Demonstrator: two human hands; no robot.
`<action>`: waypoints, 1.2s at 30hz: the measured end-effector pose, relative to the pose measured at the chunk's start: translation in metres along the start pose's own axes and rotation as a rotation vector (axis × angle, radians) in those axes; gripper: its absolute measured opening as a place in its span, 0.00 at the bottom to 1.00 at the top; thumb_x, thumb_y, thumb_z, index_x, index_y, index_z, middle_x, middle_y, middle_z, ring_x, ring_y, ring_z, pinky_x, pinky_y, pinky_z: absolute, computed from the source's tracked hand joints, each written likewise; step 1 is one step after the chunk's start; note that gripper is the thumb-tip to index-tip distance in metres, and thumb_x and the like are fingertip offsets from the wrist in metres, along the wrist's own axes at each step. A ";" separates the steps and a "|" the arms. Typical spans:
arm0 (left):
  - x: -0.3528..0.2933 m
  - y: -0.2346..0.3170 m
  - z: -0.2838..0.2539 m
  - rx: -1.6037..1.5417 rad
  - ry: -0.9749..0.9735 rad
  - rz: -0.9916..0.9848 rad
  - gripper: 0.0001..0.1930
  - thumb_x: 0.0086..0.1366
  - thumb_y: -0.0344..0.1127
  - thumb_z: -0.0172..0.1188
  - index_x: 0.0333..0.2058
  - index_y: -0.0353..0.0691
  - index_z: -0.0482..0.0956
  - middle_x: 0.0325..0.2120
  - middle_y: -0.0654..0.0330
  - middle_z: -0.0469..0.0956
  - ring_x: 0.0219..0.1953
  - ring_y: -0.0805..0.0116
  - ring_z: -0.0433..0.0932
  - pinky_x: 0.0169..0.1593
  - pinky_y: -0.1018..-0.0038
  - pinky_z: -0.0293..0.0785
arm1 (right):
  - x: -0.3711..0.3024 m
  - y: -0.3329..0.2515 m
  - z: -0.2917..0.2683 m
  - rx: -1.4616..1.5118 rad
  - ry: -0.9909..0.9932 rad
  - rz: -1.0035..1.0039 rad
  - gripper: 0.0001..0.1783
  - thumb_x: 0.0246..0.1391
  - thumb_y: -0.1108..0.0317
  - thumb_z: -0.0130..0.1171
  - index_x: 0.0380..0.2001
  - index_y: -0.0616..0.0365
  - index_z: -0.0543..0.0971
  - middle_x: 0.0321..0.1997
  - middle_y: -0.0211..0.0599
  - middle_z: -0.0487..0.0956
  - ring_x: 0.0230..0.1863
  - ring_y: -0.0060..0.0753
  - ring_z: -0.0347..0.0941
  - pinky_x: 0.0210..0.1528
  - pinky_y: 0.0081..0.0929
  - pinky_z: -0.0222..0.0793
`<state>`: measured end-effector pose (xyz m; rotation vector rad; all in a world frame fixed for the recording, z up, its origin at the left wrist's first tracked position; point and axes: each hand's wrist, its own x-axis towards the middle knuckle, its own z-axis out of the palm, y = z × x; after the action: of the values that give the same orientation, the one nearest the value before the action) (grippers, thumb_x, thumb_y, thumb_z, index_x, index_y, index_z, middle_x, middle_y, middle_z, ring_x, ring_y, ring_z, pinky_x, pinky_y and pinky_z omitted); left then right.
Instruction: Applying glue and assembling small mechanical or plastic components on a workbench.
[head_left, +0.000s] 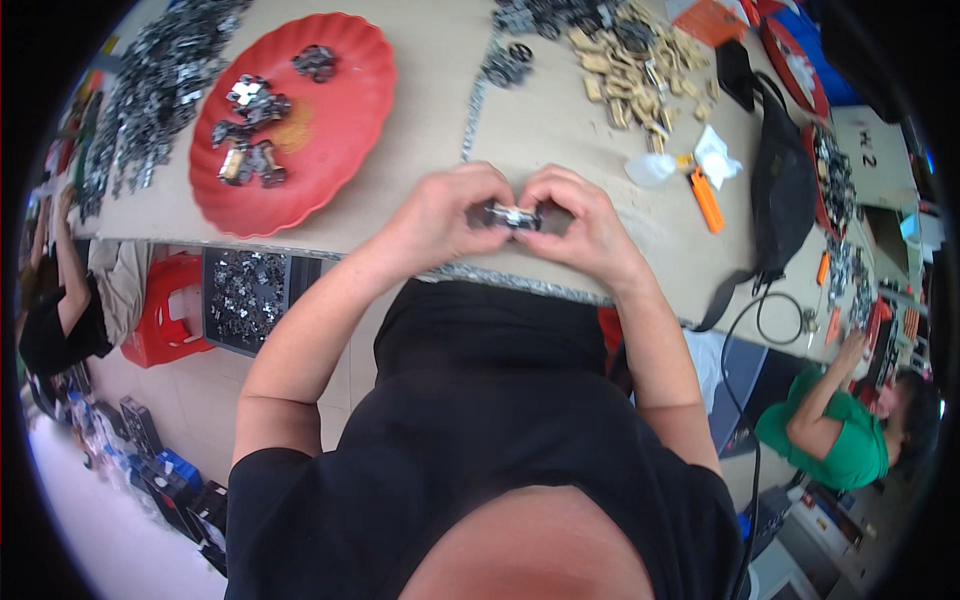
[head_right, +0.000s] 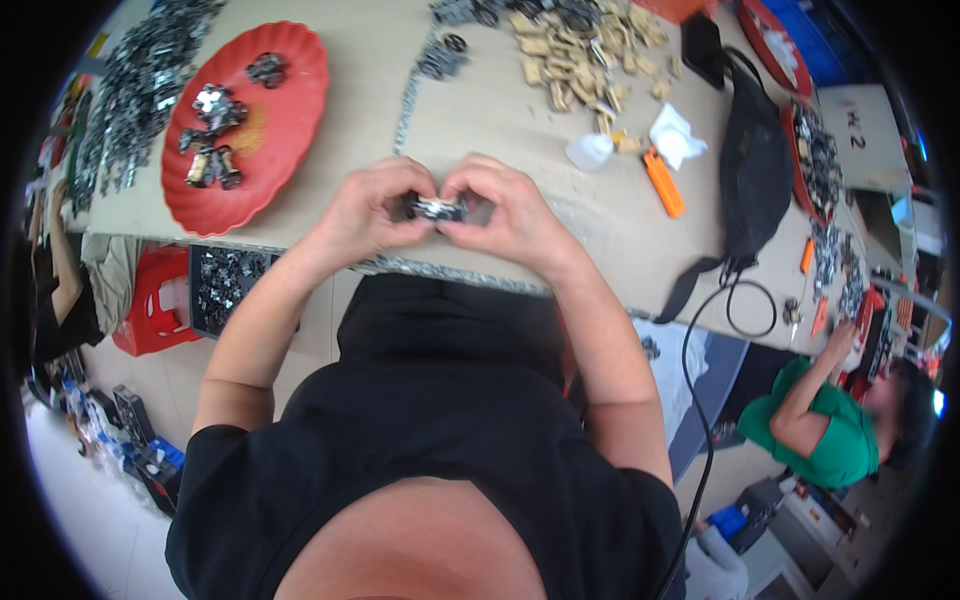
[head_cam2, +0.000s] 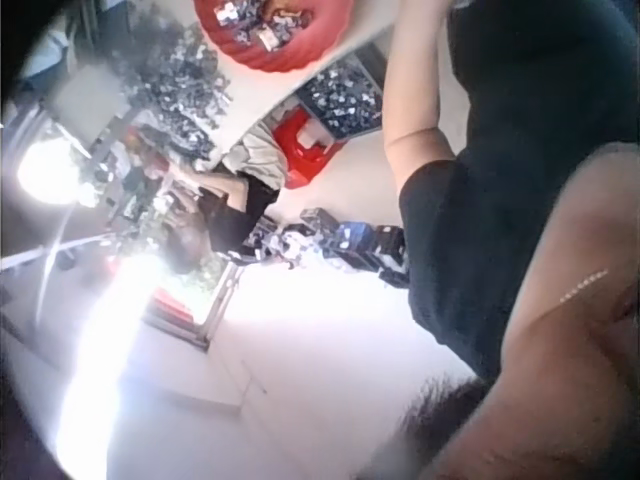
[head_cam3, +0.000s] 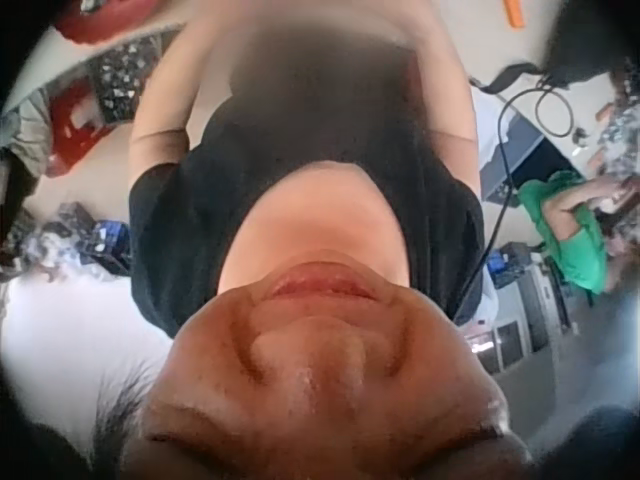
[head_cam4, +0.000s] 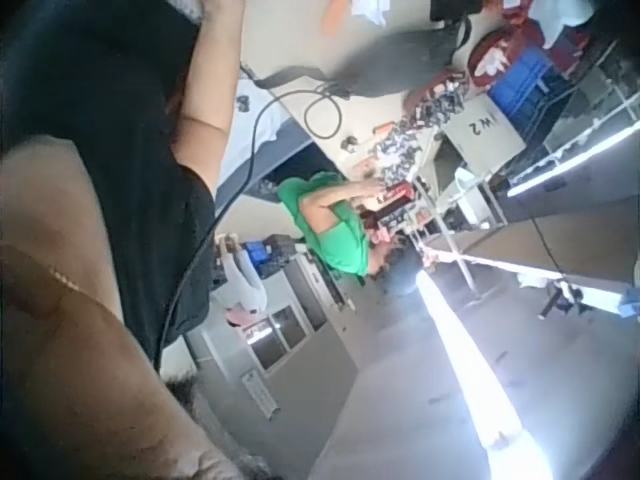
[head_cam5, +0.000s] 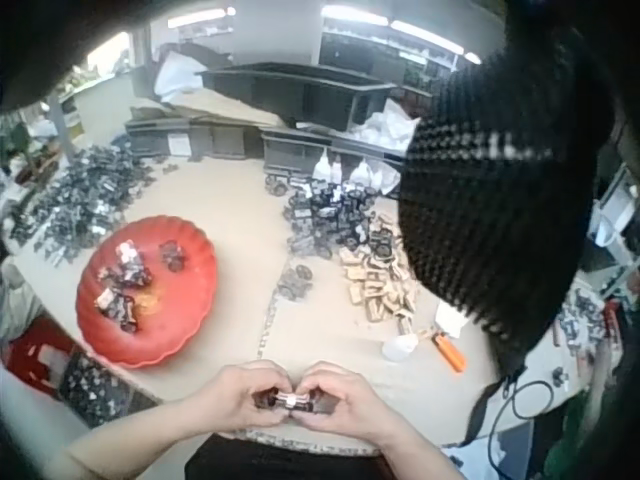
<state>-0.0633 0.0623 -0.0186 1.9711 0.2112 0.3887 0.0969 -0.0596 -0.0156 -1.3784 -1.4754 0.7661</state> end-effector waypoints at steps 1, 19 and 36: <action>-0.003 -0.003 0.001 0.020 0.023 0.031 0.14 0.43 0.23 0.63 0.32 0.36 0.74 0.30 0.60 0.73 0.28 0.72 0.72 0.29 0.79 0.68 | 0.002 0.000 0.001 -0.019 -0.028 -0.027 0.13 0.35 0.73 0.63 0.27 0.60 0.72 0.29 0.32 0.71 0.30 0.24 0.67 0.30 0.19 0.64; 0.000 -0.007 0.000 0.053 0.031 0.188 0.12 0.43 0.33 0.63 0.28 0.40 0.73 0.25 0.61 0.70 0.26 0.63 0.73 0.29 0.71 0.69 | -0.005 -0.009 0.007 -0.033 0.062 0.090 0.14 0.30 0.78 0.60 0.26 0.62 0.70 0.30 0.34 0.68 0.33 0.28 0.65 0.37 0.21 0.62; -0.160 -0.001 -0.310 -0.039 1.676 -0.011 0.31 0.58 0.25 0.48 0.59 0.34 0.45 0.35 0.53 0.73 0.19 0.78 0.69 0.21 0.84 0.66 | -0.015 0.014 -0.001 0.124 0.232 0.158 0.17 0.39 0.64 0.63 0.30 0.59 0.69 0.32 0.33 0.64 0.34 0.24 0.63 0.37 0.20 0.62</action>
<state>-0.3252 0.2751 0.0710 1.1173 1.2071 1.9117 0.1019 -0.0725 -0.0311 -1.4479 -1.1320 0.7555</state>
